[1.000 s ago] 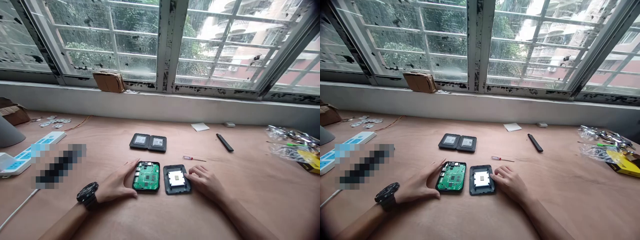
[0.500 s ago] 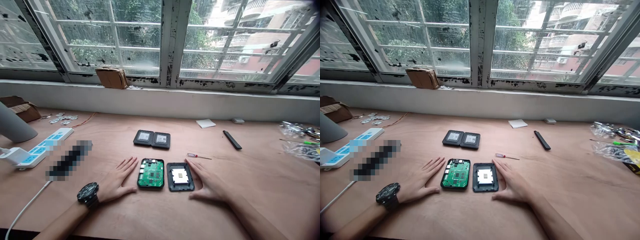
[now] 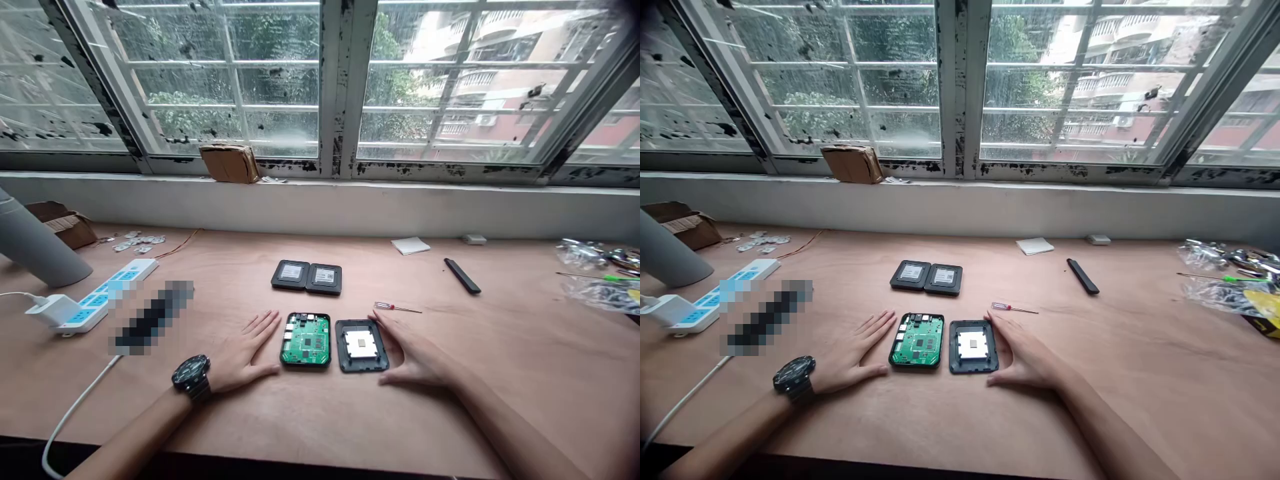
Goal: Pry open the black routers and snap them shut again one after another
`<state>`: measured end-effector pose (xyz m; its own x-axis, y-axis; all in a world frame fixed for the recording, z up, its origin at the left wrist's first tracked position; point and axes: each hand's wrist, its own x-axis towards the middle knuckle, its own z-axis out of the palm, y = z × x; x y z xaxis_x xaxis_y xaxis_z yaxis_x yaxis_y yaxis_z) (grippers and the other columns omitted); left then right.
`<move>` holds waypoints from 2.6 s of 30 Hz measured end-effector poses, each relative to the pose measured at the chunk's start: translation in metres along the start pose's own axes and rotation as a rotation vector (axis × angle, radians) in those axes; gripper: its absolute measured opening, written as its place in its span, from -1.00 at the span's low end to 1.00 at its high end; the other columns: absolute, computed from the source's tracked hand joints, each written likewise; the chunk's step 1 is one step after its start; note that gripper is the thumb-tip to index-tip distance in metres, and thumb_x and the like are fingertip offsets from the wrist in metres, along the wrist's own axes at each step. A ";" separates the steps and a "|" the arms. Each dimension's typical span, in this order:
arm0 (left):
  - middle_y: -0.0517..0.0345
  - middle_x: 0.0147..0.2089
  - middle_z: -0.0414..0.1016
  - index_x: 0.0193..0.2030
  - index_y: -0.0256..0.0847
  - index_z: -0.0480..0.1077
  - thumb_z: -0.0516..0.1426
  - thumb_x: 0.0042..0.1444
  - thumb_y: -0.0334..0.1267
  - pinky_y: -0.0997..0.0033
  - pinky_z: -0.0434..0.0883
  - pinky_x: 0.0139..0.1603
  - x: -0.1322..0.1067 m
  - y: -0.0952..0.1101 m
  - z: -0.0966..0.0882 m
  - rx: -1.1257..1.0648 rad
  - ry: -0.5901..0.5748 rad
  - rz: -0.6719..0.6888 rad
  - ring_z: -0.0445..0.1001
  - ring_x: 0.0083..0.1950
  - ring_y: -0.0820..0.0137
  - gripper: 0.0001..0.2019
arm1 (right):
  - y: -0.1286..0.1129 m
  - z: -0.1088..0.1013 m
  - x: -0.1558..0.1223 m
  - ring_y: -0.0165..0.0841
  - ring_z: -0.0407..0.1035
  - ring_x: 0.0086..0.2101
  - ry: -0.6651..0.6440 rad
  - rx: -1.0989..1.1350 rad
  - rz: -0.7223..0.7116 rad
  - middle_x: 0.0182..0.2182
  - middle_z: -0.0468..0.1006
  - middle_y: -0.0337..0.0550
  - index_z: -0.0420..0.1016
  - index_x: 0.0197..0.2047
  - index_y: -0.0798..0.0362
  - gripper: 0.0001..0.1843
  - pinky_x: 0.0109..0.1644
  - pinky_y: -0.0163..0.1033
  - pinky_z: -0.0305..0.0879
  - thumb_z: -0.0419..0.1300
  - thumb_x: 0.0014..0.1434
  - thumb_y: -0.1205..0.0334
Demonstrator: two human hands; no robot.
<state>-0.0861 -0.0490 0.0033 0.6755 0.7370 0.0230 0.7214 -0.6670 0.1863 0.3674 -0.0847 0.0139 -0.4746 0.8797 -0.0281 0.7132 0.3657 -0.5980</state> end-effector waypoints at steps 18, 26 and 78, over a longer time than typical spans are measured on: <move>-0.02 0.55 -0.08 0.53 0.03 -0.04 0.32 -0.04 0.34 -0.12 0.06 0.49 0.032 -0.019 -0.019 -0.350 -0.095 0.016 -0.08 0.55 -0.02 0.09 | -0.008 -0.005 -0.003 0.08 0.02 0.40 0.071 0.050 -0.011 0.46 0.08 0.05 -0.06 0.53 -0.08 0.24 0.46 0.16 0.01 0.49 -0.07 -0.12; -0.03 0.54 -0.08 0.52 0.01 -0.03 0.29 0.01 0.34 -0.17 0.00 0.49 0.052 -0.019 -0.017 -0.306 -0.116 0.078 -0.09 0.55 -0.03 0.04 | 0.002 -0.002 -0.005 0.03 0.14 0.34 0.196 0.115 -0.151 0.40 0.16 0.12 -0.27 0.54 -0.10 0.29 0.39 0.14 0.13 0.47 -0.04 0.10; 0.10 0.22 0.52 0.21 -0.04 0.47 0.13 0.36 0.06 0.21 0.39 0.23 0.050 -0.026 -0.009 -0.369 0.240 0.005 0.46 0.23 0.15 -0.60 | -0.119 0.043 0.103 0.10 0.28 0.20 0.020 -0.233 -0.268 0.28 0.35 0.16 0.35 0.33 0.09 0.01 0.28 0.09 0.28 0.41 -0.06 -0.31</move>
<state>-0.0724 0.0056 0.0085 0.5928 0.7674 0.2442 0.5861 -0.6191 0.5226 0.2116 -0.0509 0.0471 -0.6528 0.7477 0.1220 0.6640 0.6422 -0.3828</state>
